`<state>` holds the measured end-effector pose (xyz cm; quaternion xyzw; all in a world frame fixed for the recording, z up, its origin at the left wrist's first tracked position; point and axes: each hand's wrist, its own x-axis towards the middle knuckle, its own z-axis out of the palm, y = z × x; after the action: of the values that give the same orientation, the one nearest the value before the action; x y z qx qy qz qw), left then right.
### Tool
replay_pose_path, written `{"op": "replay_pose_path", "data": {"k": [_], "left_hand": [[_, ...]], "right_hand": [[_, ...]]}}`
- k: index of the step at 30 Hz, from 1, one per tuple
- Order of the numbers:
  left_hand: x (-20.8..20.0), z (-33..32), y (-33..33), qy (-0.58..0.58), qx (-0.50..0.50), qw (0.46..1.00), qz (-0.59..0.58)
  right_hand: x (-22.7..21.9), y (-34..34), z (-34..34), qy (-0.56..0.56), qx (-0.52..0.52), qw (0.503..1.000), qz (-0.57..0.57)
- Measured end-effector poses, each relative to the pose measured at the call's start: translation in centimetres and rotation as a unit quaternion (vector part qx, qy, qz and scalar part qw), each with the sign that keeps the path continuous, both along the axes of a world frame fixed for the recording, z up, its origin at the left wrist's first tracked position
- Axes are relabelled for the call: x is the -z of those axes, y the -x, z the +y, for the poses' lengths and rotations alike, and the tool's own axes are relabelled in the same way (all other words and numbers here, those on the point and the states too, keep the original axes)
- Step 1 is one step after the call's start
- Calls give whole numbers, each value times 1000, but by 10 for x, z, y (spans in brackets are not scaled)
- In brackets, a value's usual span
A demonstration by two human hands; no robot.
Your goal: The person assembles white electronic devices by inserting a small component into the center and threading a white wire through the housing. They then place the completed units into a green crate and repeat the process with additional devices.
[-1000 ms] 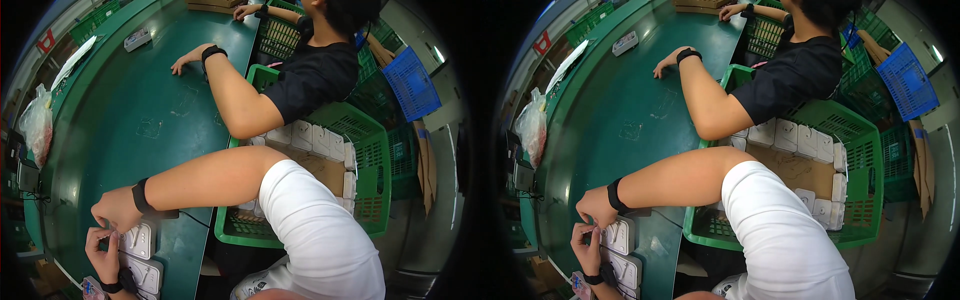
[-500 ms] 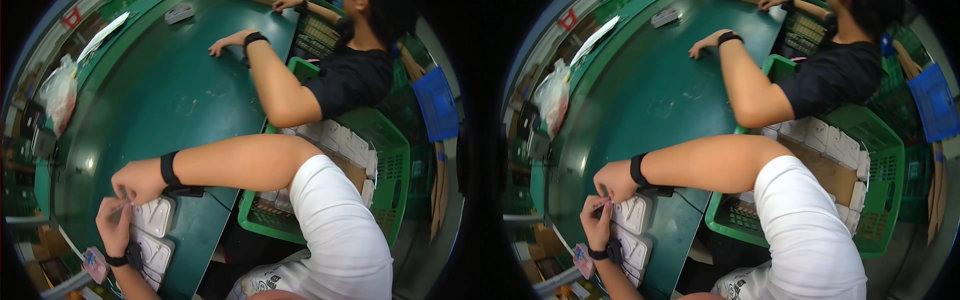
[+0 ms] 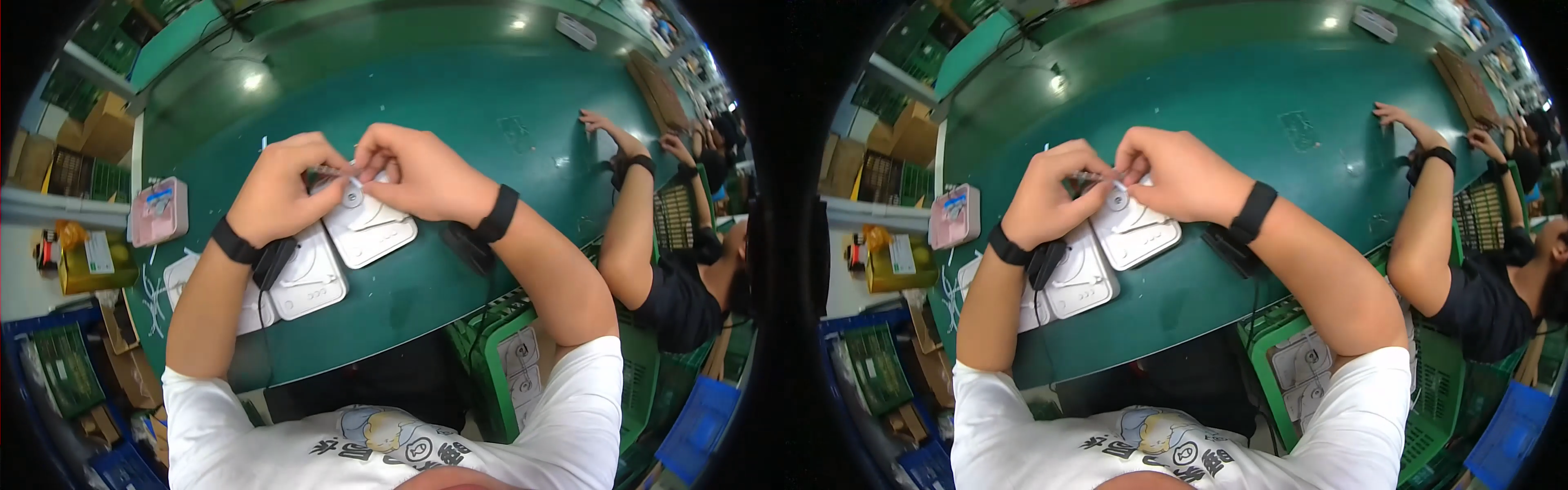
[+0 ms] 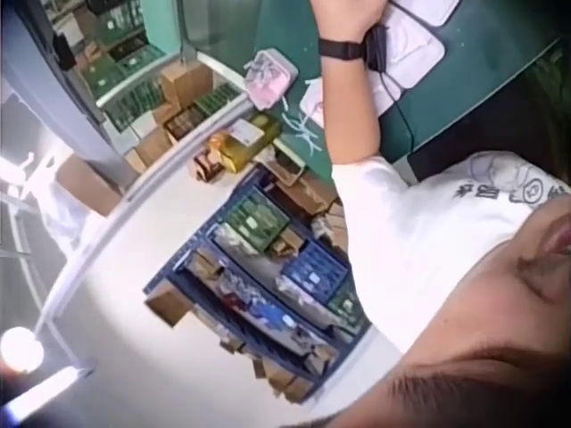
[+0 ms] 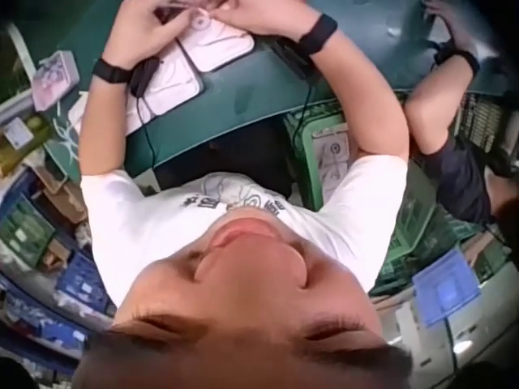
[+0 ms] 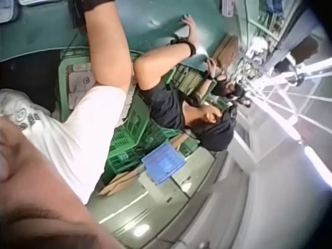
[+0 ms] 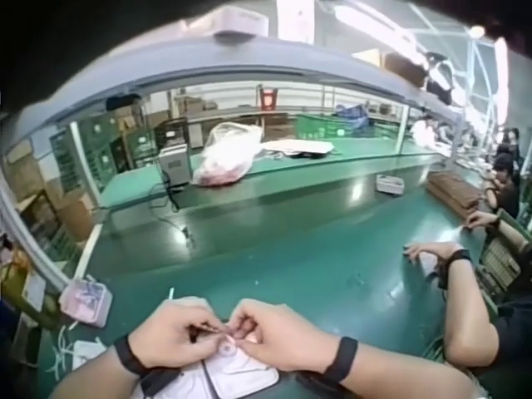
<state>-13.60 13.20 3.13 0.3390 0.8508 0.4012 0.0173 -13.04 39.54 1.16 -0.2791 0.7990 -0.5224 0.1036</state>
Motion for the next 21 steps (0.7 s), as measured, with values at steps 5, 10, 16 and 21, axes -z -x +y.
{"op": "replay_pose_path", "data": {"k": [5,10,16,21], "left_hand": [[2,-2,-3,-10,-23,1000,15],[2,-2,-8,-12,-19,1000,-3],[7,-5,-3,-11,-21,1000,2],[10,-12,-1,18,13,1000,21]], "right_hand": [[2,-2,-1,0,24,998,-50],[2,-9,-6,15,75,992,-96],[-4,-16,-15,-17,104,993,-54],[-14,-21,-16,-76,74,994,34]]}}
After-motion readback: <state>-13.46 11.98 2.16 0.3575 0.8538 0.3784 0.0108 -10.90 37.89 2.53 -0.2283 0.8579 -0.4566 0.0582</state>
